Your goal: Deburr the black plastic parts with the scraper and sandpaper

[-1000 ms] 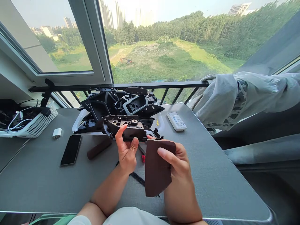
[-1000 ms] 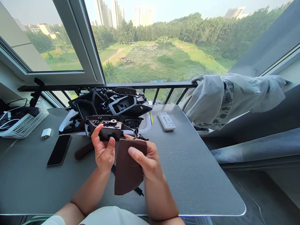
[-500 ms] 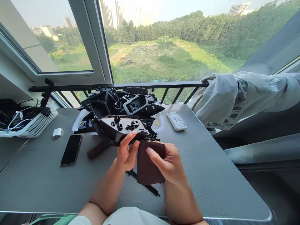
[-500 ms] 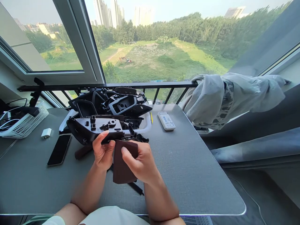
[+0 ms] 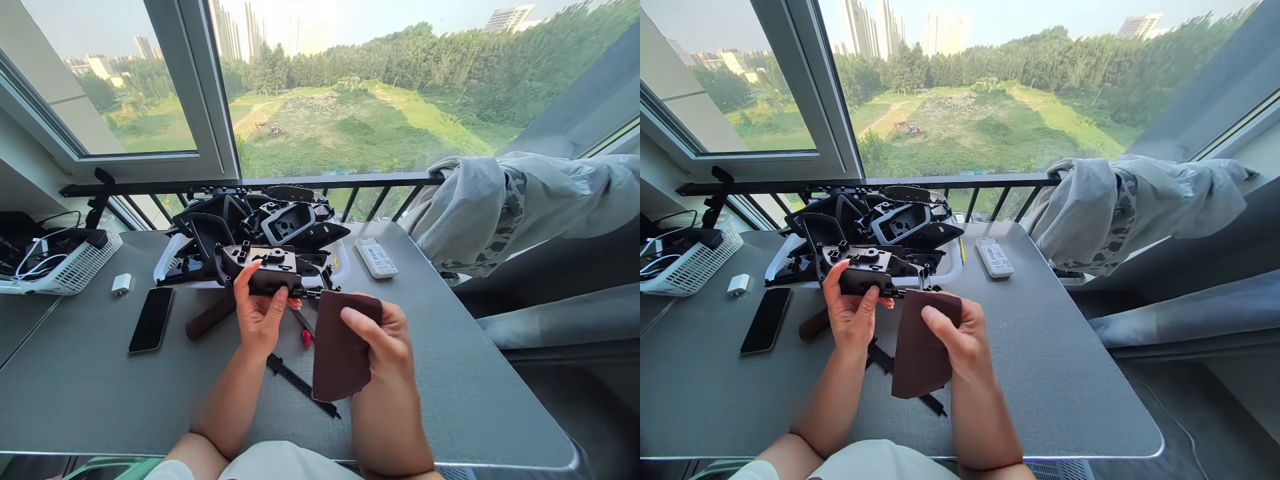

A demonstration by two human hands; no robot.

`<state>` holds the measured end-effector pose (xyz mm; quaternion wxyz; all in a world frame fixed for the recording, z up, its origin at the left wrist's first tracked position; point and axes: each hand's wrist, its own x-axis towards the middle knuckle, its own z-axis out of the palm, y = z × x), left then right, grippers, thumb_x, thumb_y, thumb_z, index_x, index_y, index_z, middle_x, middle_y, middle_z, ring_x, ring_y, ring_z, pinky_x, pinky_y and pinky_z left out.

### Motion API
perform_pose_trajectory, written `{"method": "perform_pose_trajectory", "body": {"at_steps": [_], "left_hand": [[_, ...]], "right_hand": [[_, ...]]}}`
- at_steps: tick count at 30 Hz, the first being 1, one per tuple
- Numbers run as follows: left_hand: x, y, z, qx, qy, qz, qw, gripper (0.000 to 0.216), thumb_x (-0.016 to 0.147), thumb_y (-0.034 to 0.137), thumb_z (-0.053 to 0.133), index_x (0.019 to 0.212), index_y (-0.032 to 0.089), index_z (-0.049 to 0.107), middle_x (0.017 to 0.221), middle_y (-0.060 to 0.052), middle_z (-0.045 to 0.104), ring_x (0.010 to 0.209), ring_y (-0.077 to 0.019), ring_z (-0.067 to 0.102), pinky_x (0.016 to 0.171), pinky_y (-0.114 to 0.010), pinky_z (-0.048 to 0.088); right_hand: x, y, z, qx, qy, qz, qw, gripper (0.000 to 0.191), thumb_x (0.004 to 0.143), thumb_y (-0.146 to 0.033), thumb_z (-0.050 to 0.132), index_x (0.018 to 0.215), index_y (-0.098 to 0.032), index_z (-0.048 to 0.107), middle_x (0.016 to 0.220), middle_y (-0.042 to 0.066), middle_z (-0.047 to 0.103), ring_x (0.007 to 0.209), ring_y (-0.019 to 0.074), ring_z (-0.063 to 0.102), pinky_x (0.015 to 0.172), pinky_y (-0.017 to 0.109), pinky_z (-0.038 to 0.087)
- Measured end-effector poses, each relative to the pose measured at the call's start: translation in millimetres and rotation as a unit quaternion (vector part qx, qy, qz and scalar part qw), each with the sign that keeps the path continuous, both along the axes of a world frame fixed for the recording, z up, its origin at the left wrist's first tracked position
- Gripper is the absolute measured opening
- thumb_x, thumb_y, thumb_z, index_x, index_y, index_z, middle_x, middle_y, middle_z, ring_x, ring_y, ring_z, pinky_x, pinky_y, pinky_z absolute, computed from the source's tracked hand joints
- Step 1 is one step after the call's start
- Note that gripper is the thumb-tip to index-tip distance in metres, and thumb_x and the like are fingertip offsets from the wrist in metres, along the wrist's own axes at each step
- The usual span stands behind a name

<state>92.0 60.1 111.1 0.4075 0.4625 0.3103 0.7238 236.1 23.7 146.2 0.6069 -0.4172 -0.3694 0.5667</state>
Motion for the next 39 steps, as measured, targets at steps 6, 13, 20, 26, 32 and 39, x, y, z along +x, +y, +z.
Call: {"method": "perform_pose_trajectory", "body": {"at_steps": [6, 13, 20, 26, 32, 39], "left_hand": [[1, 5, -1.1, 0.028, -0.001, -0.005, 1.000, 0.053, 0.078, 0.027, 0.077, 0.125, 0.040, 0.054, 0.096, 0.004, 0.065, 0.068, -0.0090, 0.065, 0.061, -0.022, 0.057], [13, -1, -3.6, 0.056, -0.006, -0.011, 0.998, 0.076, 0.076, 0.022, 0.079, 0.137, 0.046, 0.038, 0.087, 0.005, 0.066, 0.071, -0.0077, 0.065, 0.067, -0.019, 0.055], [12, 3, -5.7, 0.168, 0.064, -0.011, 0.984, 0.058, 0.091, 0.016, 0.062, 0.139, 0.042, 0.041, 0.093, 0.003, 0.068, 0.079, -0.0075, 0.064, 0.077, -0.023, 0.055], [9, 8, -10.7, 0.239, 0.113, -0.020, 0.964, 0.057, 0.098, 0.020, 0.049, 0.146, 0.044, 0.032, 0.106, -0.001, 0.069, 0.087, -0.0097, 0.063, 0.082, -0.028, 0.055], [6, 10, -14.0, 0.246, 0.127, -0.026, 0.961, 0.061, 0.098, 0.019, 0.048, 0.148, 0.046, 0.026, 0.115, -0.001, 0.067, 0.084, -0.0083, 0.062, 0.069, -0.020, 0.055], [4, 11, -14.0, 0.264, 0.140, -0.031, 0.954, 0.063, 0.098, 0.017, 0.046, 0.150, 0.044, 0.023, 0.118, -0.002, 0.067, 0.085, -0.0089, 0.062, 0.068, -0.020, 0.056]], "right_hand": [[1, 5, -4.4, -0.008, 0.023, -0.043, 0.999, 0.021, 0.067, -0.037, 0.075, 0.061, -0.018, 0.068, 0.052, -0.001, 0.059, 0.043, 0.0118, 0.051, 0.038, 0.021, 0.041], [-6, 6, -5.2, 0.045, -0.098, 0.004, 0.994, 0.023, 0.076, -0.036, 0.067, 0.062, -0.017, 0.064, 0.058, -0.002, 0.053, 0.050, 0.0104, 0.046, 0.044, 0.021, 0.038], [-7, 8, 0.6, 0.073, -0.205, -0.015, 0.976, 0.028, 0.076, -0.030, 0.060, 0.053, -0.018, 0.048, 0.051, -0.005, 0.038, 0.046, 0.0077, 0.034, 0.040, 0.020, 0.027], [-9, 7, 4.1, 0.093, -0.218, 0.012, 0.972, 0.027, 0.078, -0.028, 0.057, 0.055, -0.019, 0.046, 0.052, -0.005, 0.036, 0.045, 0.0068, 0.031, 0.039, 0.020, 0.026], [-7, 8, 5.7, 0.069, -0.217, 0.018, 0.973, 0.024, 0.077, -0.030, 0.058, 0.057, -0.018, 0.051, 0.052, -0.004, 0.040, 0.045, 0.0076, 0.035, 0.039, 0.020, 0.028], [-5, 8, 5.1, 0.045, -0.199, 0.040, 0.978, 0.024, 0.074, -0.030, 0.060, 0.056, -0.018, 0.052, 0.051, -0.004, 0.040, 0.045, 0.0078, 0.035, 0.039, 0.020, 0.029]]}}
